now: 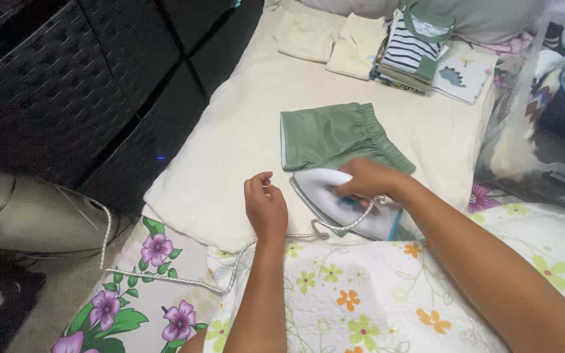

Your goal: The person irons a pair of green shorts and a dark grey t-shirt on a bed. They use a white electric iron to smooth the fabric, folding the items after ironing and placing them in a pile with other folded clothes.

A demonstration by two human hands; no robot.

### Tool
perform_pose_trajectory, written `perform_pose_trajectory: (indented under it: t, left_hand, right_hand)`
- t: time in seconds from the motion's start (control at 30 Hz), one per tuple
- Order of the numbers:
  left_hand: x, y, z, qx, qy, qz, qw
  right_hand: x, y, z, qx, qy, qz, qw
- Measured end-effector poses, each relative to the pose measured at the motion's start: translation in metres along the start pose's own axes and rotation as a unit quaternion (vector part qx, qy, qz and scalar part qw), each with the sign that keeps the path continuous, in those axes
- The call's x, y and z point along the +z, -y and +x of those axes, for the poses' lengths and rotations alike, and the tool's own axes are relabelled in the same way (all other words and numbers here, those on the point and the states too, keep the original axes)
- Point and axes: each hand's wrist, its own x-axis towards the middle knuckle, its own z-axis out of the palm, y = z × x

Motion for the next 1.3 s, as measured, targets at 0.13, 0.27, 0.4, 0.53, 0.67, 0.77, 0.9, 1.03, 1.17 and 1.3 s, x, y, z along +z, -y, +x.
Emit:
perform_pose_trajectory:
  t: [0.13,0.27,0.4,0.53,0.67,0.77,0.9,1.03,1.17,1.3]
  left_hand:
    - [-0.001,0.000,0.002,-0.009,-0.005,0.009,1.000]
    - [-0.002,0.001,0.002,-0.010,-0.016,-0.004,1.000]
    - [-0.001,0.002,0.001,-0.012,-0.020,-0.011,1.000]
    - [0.000,0.003,0.003,-0.010,-0.028,0.007,1.000]
    - [0.000,0.002,0.003,0.000,-0.027,-0.005,1.000]
    - [-0.002,0.000,0.003,-0.012,-0.027,-0.017,0.999]
    - [-0.004,0.000,0.001,-0.001,-0.033,-0.018,0.999]
    - [-0.003,-0.002,0.003,0.006,-0.051,-0.005,0.999]
    - [-0.002,-0.002,0.002,0.002,-0.041,-0.021,0.999]
    - [-0.003,-0.001,0.002,0.010,-0.043,-0.014,0.999]
  right_hand:
    - [-0.004,0.007,0.007,-0.004,0.008,0.005,1.000]
    - [-0.011,-0.003,-0.009,-0.007,0.034,-0.007,0.999]
    - [0.000,-0.007,-0.013,-0.039,0.066,-0.024,0.997]
    - [0.014,0.007,0.007,-0.026,0.046,-0.003,0.999]
    - [0.020,0.015,0.015,-0.043,0.040,0.019,0.998]
    - [0.018,0.011,0.006,-0.043,0.032,-0.009,0.998]
    - [0.011,0.000,-0.012,-0.047,0.048,-0.106,0.992]
    - [0.015,0.006,-0.012,-0.045,0.054,-0.083,0.994]
    - [0.023,0.011,0.000,-0.051,0.049,-0.088,0.994]
    - [0.013,-0.006,-0.003,-0.048,0.066,-0.092,0.992]
